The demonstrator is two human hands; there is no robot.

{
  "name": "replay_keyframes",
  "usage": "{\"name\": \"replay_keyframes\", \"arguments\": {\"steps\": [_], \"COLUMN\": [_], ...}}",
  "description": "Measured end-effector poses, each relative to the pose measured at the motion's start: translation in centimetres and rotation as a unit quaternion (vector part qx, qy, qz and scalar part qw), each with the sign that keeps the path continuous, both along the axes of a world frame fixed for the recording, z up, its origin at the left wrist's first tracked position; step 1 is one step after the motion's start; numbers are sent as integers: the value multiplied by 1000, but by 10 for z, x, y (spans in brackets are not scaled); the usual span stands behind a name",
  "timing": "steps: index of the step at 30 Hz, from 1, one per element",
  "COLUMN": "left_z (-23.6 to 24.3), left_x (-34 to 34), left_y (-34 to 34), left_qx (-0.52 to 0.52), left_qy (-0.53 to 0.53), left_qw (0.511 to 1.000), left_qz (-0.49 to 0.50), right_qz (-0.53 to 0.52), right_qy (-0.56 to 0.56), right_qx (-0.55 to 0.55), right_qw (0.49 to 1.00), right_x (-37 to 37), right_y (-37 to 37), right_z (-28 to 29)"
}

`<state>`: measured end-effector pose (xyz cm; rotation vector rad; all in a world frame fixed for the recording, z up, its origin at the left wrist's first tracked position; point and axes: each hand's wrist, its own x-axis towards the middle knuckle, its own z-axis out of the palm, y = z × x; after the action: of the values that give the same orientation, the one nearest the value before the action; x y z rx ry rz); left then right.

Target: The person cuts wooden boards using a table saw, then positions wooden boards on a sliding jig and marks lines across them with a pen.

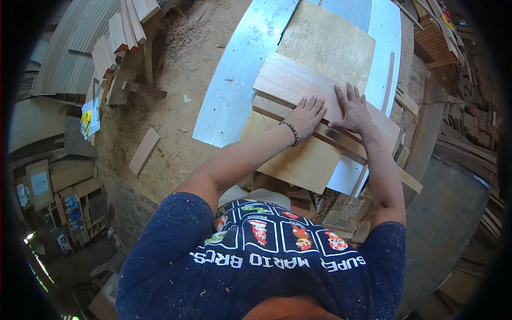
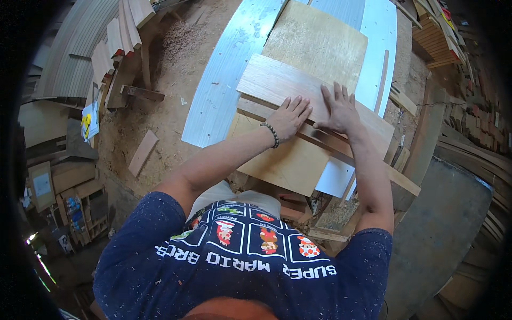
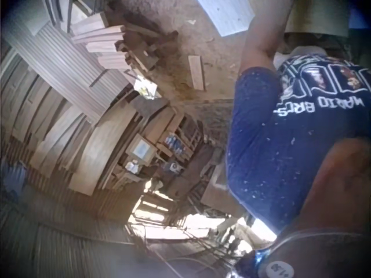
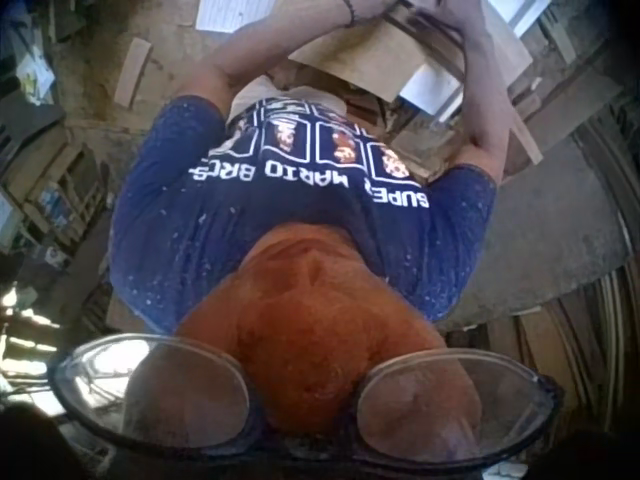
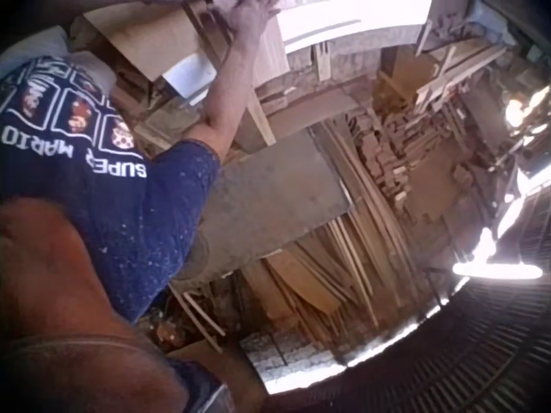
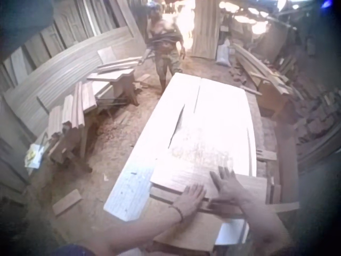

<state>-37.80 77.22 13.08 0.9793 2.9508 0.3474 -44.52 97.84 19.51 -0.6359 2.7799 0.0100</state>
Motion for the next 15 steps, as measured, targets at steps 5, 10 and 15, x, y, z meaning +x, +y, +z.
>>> {"name": "replay_keyframes", "arguments": {"steps": [5,10,15], "left_z": [2,2,-4], "left_x": [5,9,10], "left_y": [0,-1,-7], "left_qx": [-14,-25,-13], "left_qy": [3,13,60], "left_qw": [1000,999,997], "left_qz": [5,18,35], "right_qz": [1,12,9], "right_qy": [-33,-15,-23], "right_qx": [24,24,22], "right_qw": [999,1000,999], "right_x": [2,0,-2], "right_y": [-23,-26,-35], "right_z": [9,2,5]}}
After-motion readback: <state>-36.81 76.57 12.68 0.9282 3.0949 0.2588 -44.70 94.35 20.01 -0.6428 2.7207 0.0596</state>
